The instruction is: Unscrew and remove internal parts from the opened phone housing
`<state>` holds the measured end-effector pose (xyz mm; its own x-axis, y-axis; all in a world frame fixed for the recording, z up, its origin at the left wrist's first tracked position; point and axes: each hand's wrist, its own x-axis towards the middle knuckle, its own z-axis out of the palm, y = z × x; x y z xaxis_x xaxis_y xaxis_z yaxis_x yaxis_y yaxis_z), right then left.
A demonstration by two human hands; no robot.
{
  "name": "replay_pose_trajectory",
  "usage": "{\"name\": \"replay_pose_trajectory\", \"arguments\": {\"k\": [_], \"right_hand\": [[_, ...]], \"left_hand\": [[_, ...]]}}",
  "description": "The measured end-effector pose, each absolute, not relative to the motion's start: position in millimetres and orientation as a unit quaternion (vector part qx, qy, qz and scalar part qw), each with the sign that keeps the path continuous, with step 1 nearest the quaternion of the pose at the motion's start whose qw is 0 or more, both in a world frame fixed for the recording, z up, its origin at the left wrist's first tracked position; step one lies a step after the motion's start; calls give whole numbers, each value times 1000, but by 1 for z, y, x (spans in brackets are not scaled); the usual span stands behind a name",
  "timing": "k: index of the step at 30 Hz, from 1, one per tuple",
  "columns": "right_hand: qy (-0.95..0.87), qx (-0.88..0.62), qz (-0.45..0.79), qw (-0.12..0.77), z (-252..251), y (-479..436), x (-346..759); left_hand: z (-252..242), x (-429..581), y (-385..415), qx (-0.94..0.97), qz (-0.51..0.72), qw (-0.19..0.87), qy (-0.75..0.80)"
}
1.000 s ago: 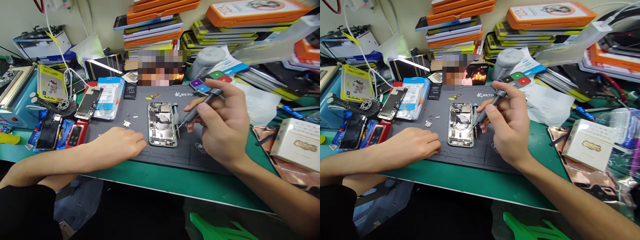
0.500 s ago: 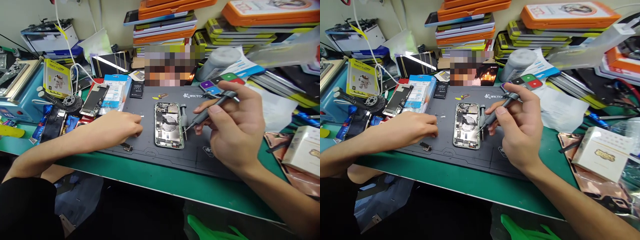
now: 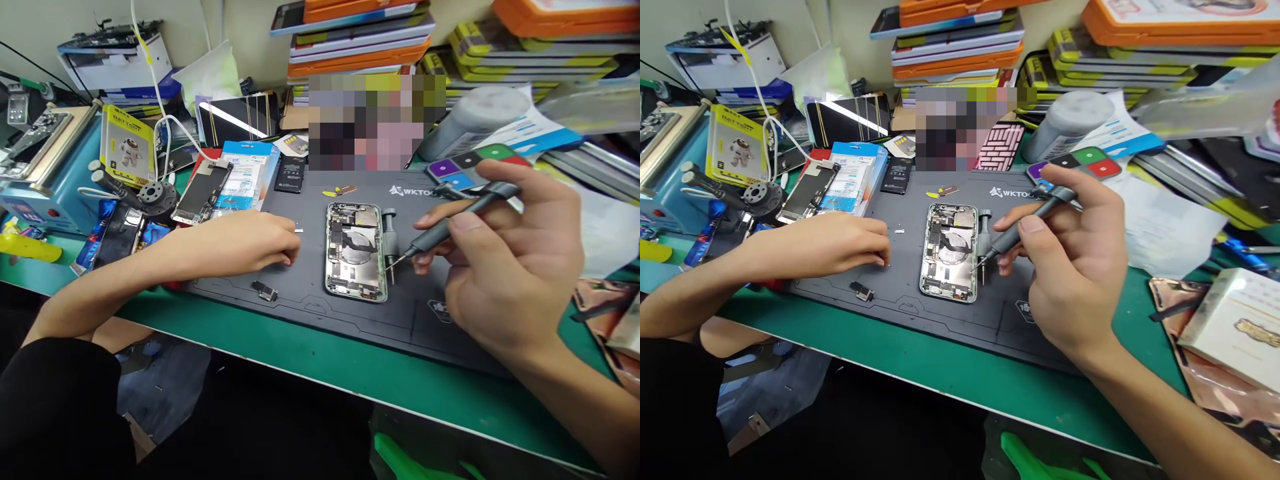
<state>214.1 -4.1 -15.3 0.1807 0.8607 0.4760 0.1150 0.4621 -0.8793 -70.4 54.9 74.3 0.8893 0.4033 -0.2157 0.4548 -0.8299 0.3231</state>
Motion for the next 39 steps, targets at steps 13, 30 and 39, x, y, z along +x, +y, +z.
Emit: {"name": "replay_pose_trajectory", "arguments": {"k": [13, 30, 39], "right_hand": [[-563, -433, 306, 634, -14, -5, 213], [-541, -441, 338, 632, -4, -9, 208], [-544, -447, 331, 628, -6, -8, 208]], "left_hand": [[73, -71, 60, 942, -72, 232, 230], [71, -69, 63, 931, -77, 262, 243], [74, -74, 70, 935, -34, 267, 232]]}}
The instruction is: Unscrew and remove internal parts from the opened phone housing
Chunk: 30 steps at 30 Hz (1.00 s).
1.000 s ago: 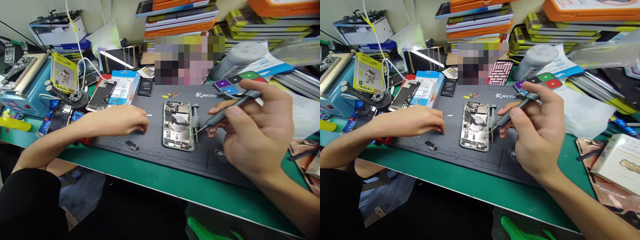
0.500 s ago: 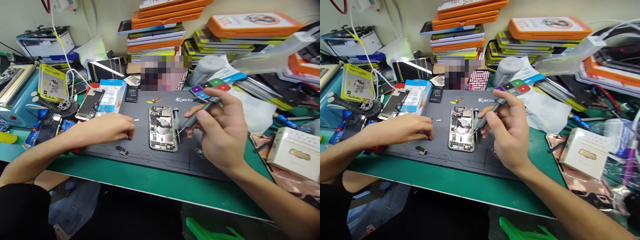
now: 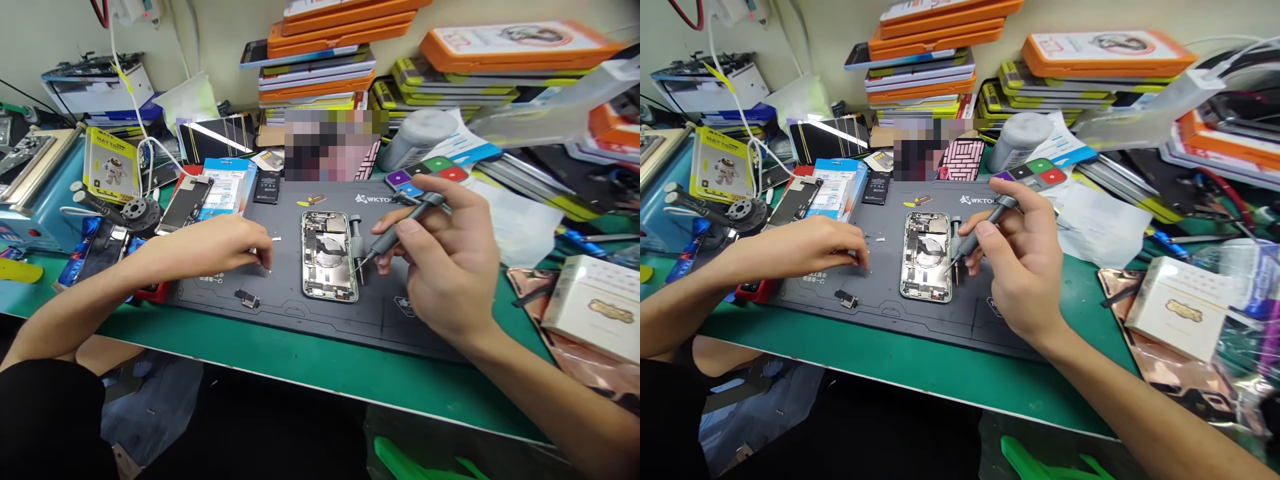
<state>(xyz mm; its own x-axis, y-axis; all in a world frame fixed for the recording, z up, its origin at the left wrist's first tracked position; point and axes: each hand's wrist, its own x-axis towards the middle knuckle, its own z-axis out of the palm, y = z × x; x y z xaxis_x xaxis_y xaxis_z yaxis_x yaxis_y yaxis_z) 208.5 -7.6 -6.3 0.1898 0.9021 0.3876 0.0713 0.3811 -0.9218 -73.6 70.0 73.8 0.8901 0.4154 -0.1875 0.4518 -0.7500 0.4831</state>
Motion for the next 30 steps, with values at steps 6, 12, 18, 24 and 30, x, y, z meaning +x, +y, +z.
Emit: {"name": "replay_pose_trajectory", "arguments": {"k": [6, 12, 18, 24, 30], "right_hand": [[-536, -448, 338, 630, -4, -7, 206], [-530, -456, 333, 633, -4, -3, 208], [-521, -456, 325, 645, -4, 1, 208], [-515, -444, 333, 653, 0, 3, 207], [-517, -432, 338, 657, -1, 2, 207]], "left_hand": [[92, -77, 55, 939, -62, 236, 244], [91, -80, 24, 950, -132, 179, 221], [89, -78, 10, 938, -164, 161, 260], [90, -72, -10, 932, -134, 218, 256], [88, -39, -9, 900, -36, 345, 265]]}}
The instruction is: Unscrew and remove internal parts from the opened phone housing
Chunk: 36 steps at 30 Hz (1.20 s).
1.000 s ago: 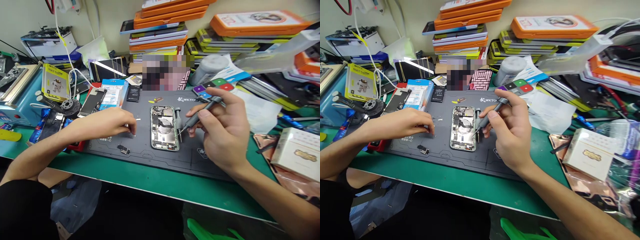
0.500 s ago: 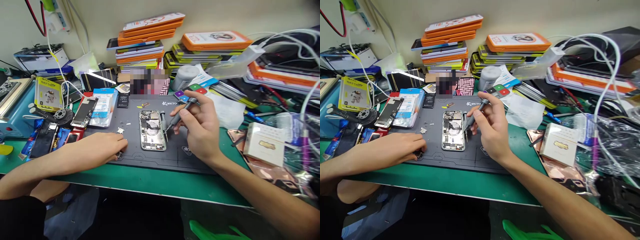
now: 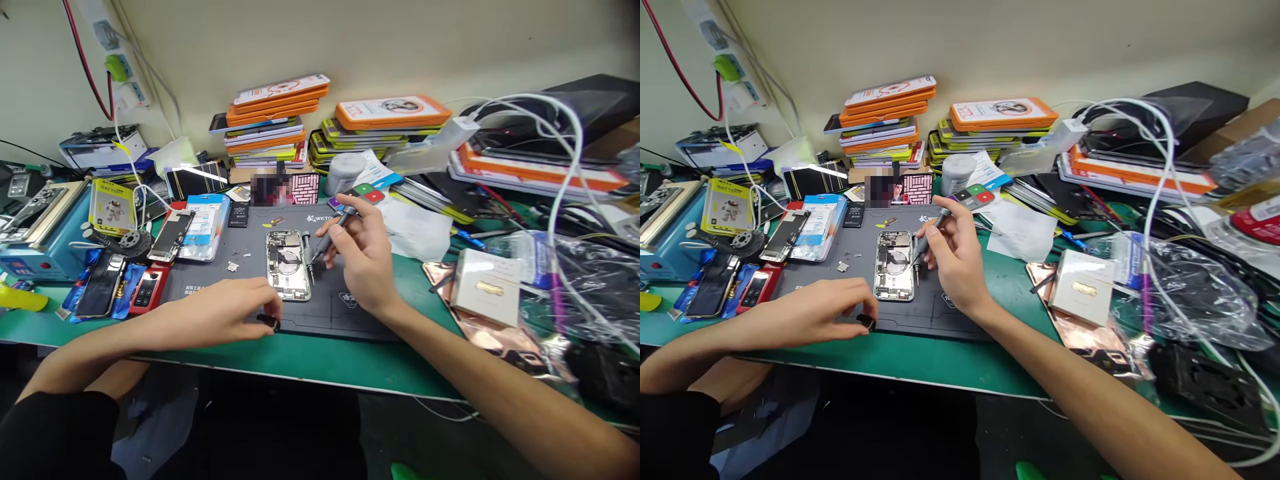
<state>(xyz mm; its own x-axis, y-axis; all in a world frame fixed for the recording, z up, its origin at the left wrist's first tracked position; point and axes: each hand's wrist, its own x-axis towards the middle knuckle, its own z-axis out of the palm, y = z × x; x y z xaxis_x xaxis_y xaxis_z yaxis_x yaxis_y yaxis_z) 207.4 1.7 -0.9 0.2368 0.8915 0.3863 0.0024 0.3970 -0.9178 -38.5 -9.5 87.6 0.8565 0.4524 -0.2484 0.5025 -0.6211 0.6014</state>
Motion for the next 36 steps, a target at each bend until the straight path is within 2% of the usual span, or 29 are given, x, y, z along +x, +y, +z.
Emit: {"name": "replay_pose_trajectory", "arguments": {"k": [3, 7, 10, 20, 28, 30, 33, 36], "right_hand": [[-519, -425, 335, 661, 0, 0, 208], [-526, -418, 320, 668, 3, -1, 209], [-533, -419, 309, 668, 4, 0, 210], [-538, -414, 311, 665, 3, 3, 212], [-530, -418, 318, 665, 6, 1, 210], [-523, -419, 321, 669, 6, 1, 210], [-518, -418, 326, 671, 5, 2, 209], [-520, -421, 334, 664, 5, 1, 208]], "left_hand": [[77, -22, -6, 884, 31, 366, 289], [61, -5, -3, 903, 78, 293, 303], [52, 2, 0, 912, 85, 254, 312], [42, 6, 9, 910, 90, 261, 308], [39, 6, 8, 924, 91, 208, 309], [38, 2, 1, 937, 86, 157, 301], [36, -6, -14, 964, 58, 5, 258], [30, -13, -27, 972, 46, -82, 215]]}}
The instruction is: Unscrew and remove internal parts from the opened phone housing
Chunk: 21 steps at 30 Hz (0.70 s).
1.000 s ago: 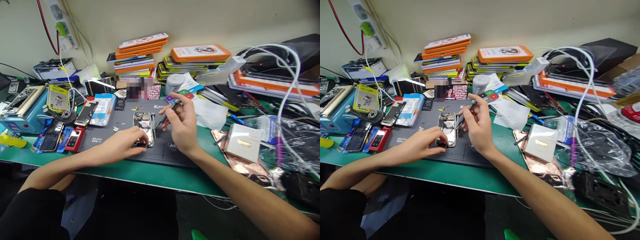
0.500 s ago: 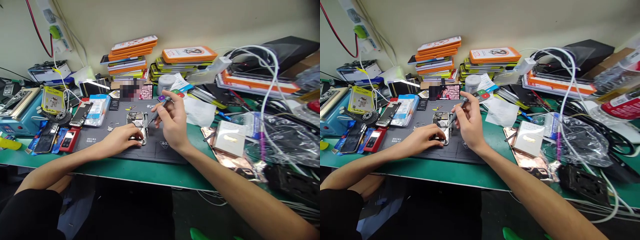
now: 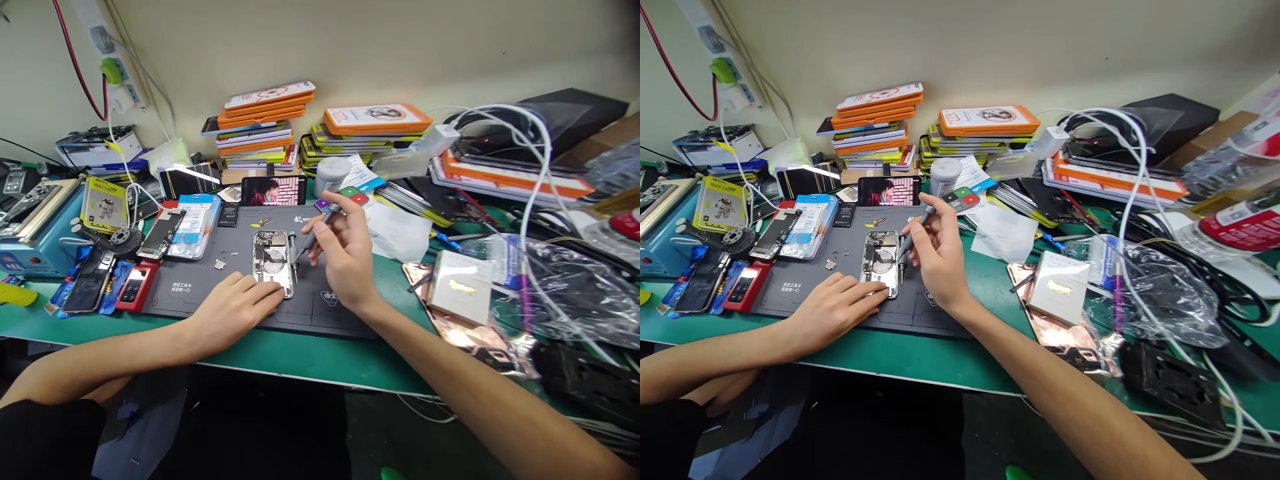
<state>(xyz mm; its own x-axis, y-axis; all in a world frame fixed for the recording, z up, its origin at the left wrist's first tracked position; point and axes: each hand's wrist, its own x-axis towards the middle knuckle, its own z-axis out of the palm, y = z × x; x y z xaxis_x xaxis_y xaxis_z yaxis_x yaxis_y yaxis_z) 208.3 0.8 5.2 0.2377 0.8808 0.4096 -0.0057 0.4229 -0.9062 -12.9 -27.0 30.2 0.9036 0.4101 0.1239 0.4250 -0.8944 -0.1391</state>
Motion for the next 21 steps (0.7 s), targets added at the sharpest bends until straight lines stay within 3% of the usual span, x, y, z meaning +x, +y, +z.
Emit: {"name": "replay_pose_trajectory", "arguments": {"k": [5, 21], "right_hand": [[-520, -433, 348, 649, 7, -2, 207], [-511, -452, 346, 644, 10, -4, 207]], "left_hand": [[18, -15, -33, -967, -86, 129, -204], [7, -7, -34, -963, -141, 125, -196]]}}
